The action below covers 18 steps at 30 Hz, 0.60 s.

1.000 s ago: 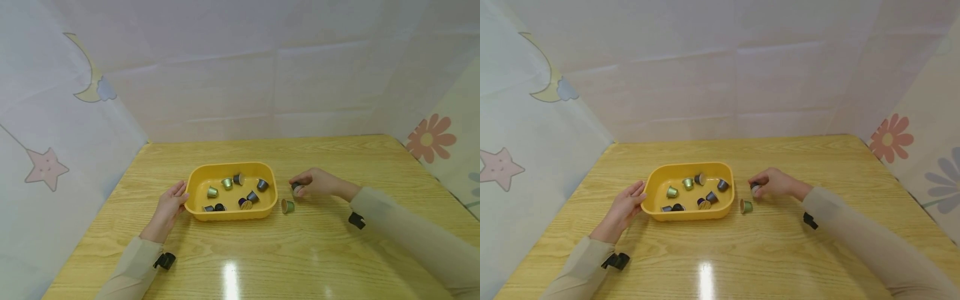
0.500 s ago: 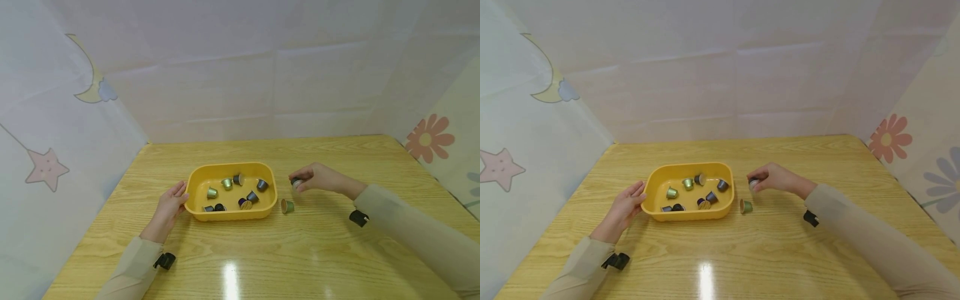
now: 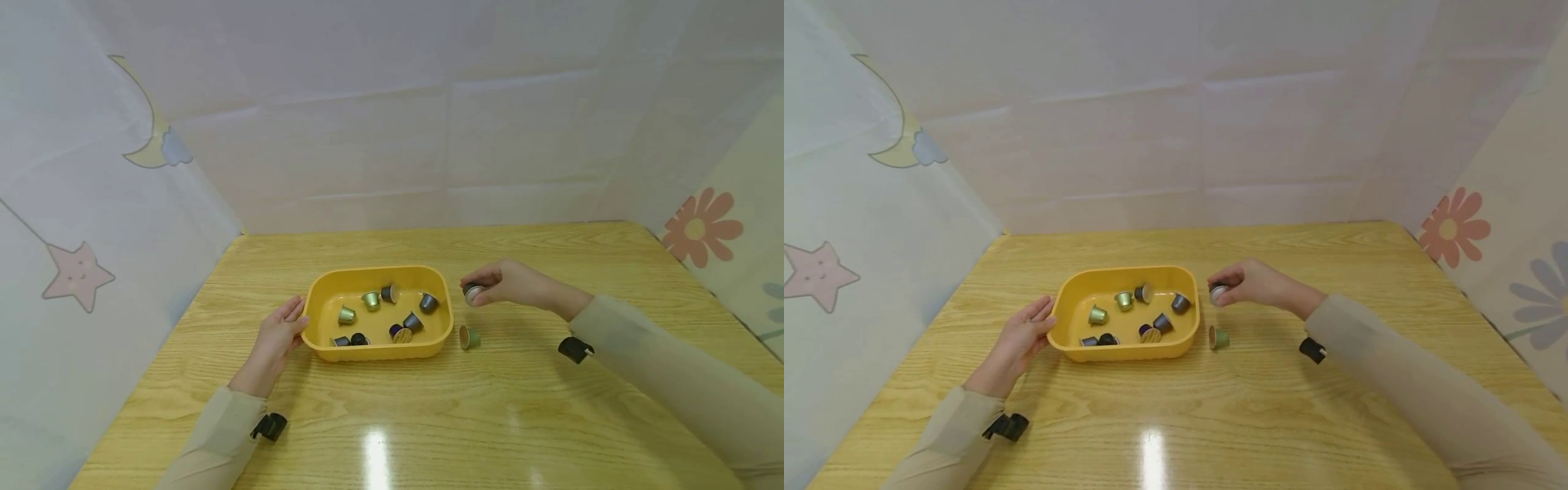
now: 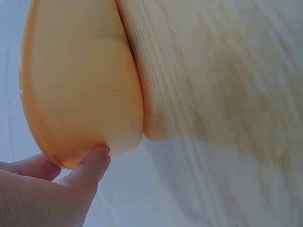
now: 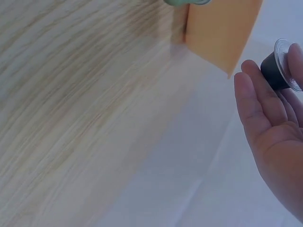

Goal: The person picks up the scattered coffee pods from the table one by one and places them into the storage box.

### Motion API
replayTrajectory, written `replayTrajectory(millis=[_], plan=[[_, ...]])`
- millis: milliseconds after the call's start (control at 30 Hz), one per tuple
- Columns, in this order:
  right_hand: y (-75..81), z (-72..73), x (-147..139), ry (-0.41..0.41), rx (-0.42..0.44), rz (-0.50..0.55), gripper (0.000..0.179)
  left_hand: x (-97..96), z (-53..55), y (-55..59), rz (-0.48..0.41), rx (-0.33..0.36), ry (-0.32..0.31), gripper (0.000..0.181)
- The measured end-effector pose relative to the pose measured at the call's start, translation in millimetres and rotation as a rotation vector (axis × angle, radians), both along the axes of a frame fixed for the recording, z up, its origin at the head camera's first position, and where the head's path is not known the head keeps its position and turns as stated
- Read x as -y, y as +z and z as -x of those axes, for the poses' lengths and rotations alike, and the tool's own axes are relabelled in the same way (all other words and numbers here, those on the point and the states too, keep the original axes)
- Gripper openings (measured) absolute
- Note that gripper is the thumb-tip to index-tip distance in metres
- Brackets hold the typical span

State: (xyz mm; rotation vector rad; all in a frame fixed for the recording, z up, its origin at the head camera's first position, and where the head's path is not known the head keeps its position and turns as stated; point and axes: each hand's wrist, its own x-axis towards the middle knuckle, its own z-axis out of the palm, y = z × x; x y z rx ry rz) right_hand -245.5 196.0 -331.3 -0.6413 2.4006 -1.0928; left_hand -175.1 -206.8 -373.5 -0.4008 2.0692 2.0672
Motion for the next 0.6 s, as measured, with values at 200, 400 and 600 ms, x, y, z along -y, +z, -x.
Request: replayTrajectory(millis=[200, 400, 600], plan=[[2.0, 2.0, 13.1, 0.001, 0.004, 0.055, 0.049, 0.4, -0.1, -0.1, -0.007, -0.011, -0.001, 0.063], [1.9, 4.0, 22.7, 0.005, -0.006, 0.061, 0.052, -0.2, 0.1, -0.1, -0.016, -0.013, -0.005, 0.063], [2.3, 4.2, 30.1, -0.004, 0.002, 0.066, 0.054, -0.6, 0.4, -0.1, -0.020, -0.011, -0.010, 0.063]])
